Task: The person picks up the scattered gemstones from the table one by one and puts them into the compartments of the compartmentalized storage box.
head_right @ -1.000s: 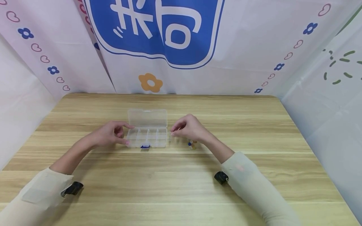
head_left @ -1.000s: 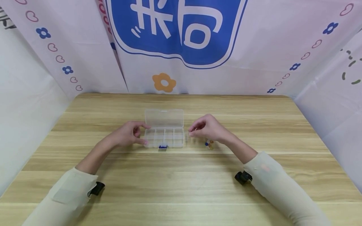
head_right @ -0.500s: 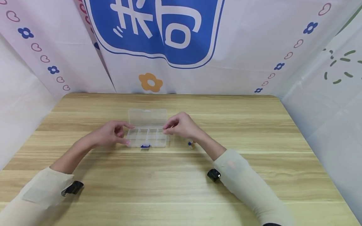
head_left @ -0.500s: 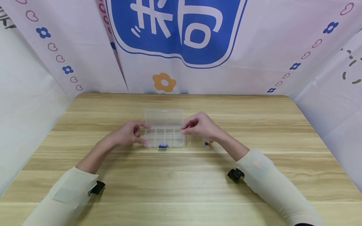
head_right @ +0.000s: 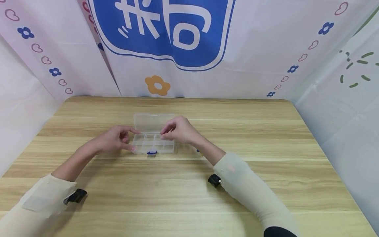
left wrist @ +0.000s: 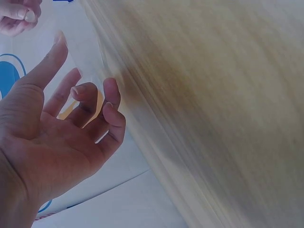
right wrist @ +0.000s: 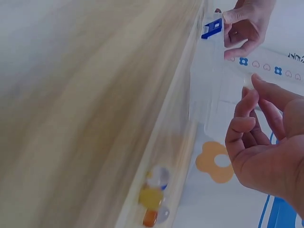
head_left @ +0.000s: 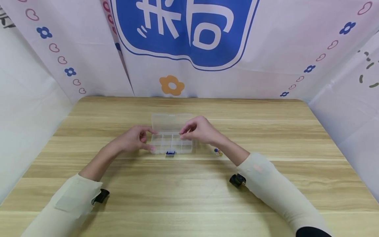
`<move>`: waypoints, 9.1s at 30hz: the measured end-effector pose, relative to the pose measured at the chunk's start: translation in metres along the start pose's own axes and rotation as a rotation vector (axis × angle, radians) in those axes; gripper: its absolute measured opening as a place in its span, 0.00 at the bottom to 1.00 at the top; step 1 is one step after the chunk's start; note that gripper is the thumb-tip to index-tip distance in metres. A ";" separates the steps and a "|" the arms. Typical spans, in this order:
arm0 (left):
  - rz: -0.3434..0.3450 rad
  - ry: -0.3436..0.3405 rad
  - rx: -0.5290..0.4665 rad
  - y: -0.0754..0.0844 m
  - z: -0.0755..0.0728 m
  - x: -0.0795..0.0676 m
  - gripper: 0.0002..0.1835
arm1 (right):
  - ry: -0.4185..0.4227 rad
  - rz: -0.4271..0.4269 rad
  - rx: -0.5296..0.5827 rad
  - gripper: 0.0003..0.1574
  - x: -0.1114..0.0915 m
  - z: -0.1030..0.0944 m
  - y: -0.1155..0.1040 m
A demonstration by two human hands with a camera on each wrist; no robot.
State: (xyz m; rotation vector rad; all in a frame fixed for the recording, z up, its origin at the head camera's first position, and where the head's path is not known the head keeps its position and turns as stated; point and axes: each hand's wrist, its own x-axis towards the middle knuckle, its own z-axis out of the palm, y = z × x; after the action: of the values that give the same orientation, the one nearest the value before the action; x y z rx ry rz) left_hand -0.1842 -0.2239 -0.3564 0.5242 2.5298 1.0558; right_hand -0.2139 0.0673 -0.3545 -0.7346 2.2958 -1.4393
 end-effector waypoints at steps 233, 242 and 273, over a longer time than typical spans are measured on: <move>0.031 -0.031 -0.052 0.008 0.001 -0.002 0.31 | 0.008 -0.069 -0.165 0.03 -0.007 -0.003 0.003; 0.025 -0.018 -0.034 0.007 0.000 -0.001 0.31 | -0.015 -0.065 -0.158 0.02 0.003 0.010 -0.006; 0.034 -0.014 -0.039 0.003 0.000 0.000 0.31 | -0.070 -0.099 -0.154 0.02 0.029 0.039 -0.016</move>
State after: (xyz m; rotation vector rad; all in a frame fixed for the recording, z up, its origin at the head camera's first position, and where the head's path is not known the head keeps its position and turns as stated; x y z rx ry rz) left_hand -0.1837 -0.2212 -0.3542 0.5633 2.4914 1.1078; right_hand -0.2132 0.0161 -0.3568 -0.9401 2.3650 -1.2657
